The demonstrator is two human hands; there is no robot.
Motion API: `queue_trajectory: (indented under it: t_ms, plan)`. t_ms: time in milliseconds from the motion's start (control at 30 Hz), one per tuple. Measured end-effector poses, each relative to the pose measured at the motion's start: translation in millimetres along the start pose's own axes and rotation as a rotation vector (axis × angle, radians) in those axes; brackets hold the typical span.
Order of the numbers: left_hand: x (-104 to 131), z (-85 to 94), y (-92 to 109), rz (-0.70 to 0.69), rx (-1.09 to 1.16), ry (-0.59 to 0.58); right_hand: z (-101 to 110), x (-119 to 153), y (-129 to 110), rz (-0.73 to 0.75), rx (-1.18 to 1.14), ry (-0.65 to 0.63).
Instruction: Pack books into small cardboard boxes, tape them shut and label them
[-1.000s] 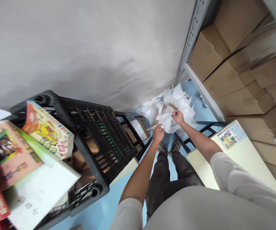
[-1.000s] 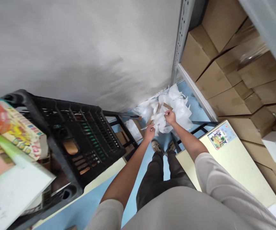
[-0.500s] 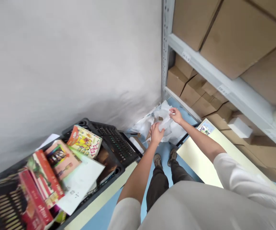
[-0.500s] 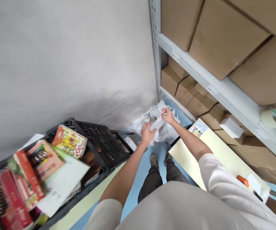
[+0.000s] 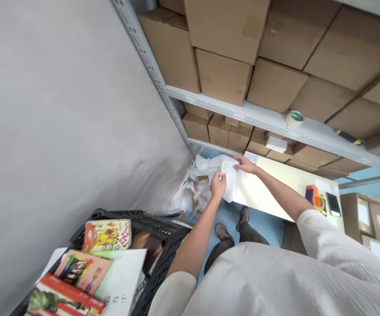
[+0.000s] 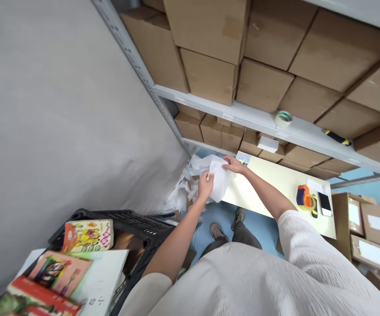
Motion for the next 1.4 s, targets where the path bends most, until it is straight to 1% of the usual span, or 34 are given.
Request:
queue_trajectory:
  t_ms: [67,167,267,333,467,600,700,767,833,867,900,967,1033,1167,1233,1333,1400]
  plan:
    - [5,-25.7,9,-0.037,0.018,-0.066,22,22,22,-0.033,0.062,0.017]
    - [20,-69.9,18,-0.069,0.008,-0.186,57,52,61,-0.116,0.228,0.107]
    - [43,-109.4,17,-0.051,-0.062,-0.299,88,80,106,-0.222,0.390,0.198]
    - [59,-130.2,14,-0.050,-0.134,-0.372,101,96,138,-0.271,0.456,0.214]
    - [81,-162.5,9,-0.121,-0.287,-0.513,115,116,194,-0.276,0.520,0.168]
    - [94,-193.3,9,-0.193,-0.366,-0.656,122,123,242,-0.312,0.570,0.116]
    - [101,-215.5,10,-0.211,-0.376,-0.736,126,127,266,-0.360,0.619,0.145]
    - [105,-227.0,10,-0.205,-0.385,-0.754,125,134,273,-0.328,0.673,0.234]
    - [108,-235.2,11,-0.196,-0.416,-0.755,118,142,272,-0.243,0.718,0.351]
    - [110,-238.1,12,-0.192,-0.437,-0.755,111,147,270,-0.194,0.727,0.391]
    - [111,-240.3,13,-0.188,-0.460,-0.755,103,152,269,-0.151,0.725,0.404]
    - [114,-242.6,17,-0.180,-0.494,-0.750,81,157,267,-0.079,0.701,0.364]
    - [116,-242.8,22,-0.179,-0.509,-0.748,60,158,266,-0.047,0.667,0.327]
    - [117,-236.7,29,-0.203,-0.530,-0.755,30,150,270,-0.101,0.626,0.309]
    - [112,-228.7,26,-0.218,-0.539,-0.697,20,147,275,-0.143,0.627,0.308]
    - [102,-214.8,15,-0.232,-0.556,-0.583,12,147,283,-0.178,0.656,0.338]
    - [96,-207.7,2,-0.172,-0.613,-0.588,8,151,288,-0.205,0.675,0.376]
Point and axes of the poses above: each hand's wrist, its own x-axis away from the middle knuckle, its own z-axis out of the back of the hand, y = z × x, the point moved 5 cm from there along -x, towards the middle knuckle, and after that the axes turned 15 degrees about -z, right-handed, at the moved point
